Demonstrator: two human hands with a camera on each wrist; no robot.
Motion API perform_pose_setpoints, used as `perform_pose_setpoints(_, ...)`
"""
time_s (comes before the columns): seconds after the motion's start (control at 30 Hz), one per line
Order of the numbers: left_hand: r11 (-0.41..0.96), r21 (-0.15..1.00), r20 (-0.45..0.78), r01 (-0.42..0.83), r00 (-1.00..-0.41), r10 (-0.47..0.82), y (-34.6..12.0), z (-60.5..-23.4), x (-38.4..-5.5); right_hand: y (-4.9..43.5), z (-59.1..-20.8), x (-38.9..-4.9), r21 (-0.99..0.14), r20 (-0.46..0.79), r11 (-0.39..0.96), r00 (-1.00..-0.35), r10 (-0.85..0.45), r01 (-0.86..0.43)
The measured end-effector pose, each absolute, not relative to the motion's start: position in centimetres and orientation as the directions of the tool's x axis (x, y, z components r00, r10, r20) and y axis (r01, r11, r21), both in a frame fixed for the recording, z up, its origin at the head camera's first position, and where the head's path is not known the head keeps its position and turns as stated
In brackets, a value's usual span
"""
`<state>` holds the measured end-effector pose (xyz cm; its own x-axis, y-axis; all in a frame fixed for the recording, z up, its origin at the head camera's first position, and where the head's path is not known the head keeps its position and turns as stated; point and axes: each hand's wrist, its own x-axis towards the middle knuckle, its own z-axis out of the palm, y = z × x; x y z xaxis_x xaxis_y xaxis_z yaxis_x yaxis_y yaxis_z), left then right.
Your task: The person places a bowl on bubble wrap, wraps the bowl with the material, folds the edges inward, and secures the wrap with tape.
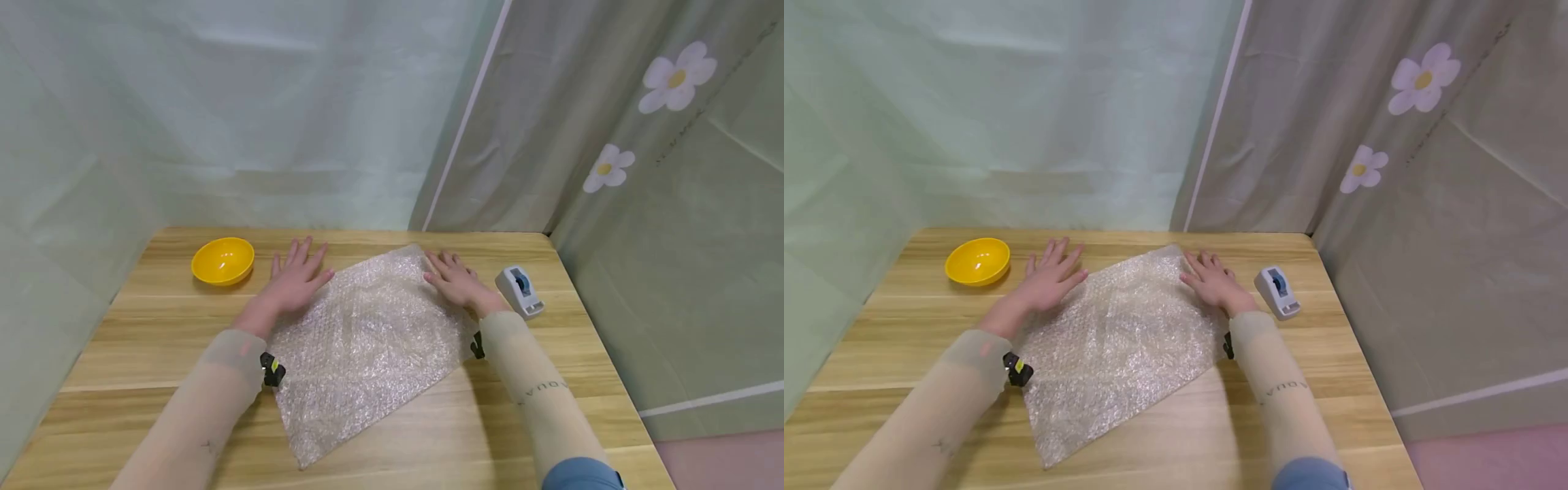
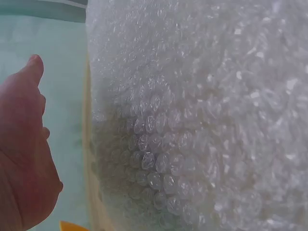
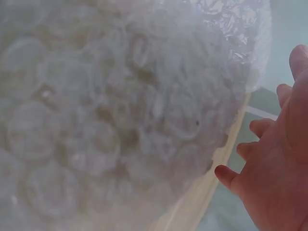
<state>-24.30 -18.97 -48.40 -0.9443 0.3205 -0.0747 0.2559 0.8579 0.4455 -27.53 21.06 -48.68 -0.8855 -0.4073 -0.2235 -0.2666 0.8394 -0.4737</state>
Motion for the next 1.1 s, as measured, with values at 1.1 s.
perform_pose_setpoints(1.1,0.661,0.643,0.026,0.386,-0.874,0.485,-20.6,-49.3,-14.1,19.1,-47.7,-22.3,-0.426,-0.189,0.681,-0.677,-0.711,-0.596)
